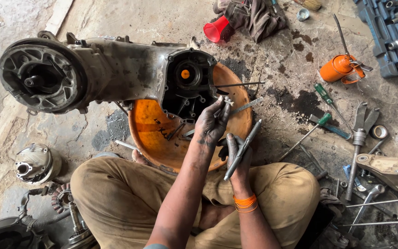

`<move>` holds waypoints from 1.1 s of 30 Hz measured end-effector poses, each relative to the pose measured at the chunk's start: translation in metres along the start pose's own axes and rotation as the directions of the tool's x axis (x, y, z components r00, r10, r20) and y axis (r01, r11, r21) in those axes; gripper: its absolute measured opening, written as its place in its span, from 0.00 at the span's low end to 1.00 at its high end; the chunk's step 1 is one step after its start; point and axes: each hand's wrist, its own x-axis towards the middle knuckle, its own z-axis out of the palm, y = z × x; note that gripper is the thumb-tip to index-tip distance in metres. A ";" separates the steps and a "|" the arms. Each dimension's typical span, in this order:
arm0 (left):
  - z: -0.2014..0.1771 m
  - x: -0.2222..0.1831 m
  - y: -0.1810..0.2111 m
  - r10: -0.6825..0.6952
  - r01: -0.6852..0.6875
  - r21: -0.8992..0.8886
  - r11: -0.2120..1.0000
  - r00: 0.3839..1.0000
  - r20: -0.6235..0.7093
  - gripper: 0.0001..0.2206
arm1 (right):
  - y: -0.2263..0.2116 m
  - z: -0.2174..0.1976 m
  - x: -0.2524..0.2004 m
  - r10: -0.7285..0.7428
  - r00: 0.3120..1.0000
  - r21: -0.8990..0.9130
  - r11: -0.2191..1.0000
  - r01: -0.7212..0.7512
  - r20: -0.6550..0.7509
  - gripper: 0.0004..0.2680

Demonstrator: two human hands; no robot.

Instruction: The person sits on the workshop floor working on a scooter engine casing held in an orange basin. They use a T-handle socket wrench to loosen and remove bolts from the black crankcase cover, reposition the wrench repeatedly, and use a screwdriver to pry and adjust parts inside the casing.

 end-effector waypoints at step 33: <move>0.003 -0.002 0.001 0.023 -0.029 0.094 0.995 0.998 0.062 0.11 | 0.009 0.003 0.002 0.100 0.995 0.120 0.988 -0.097 -0.024 0.17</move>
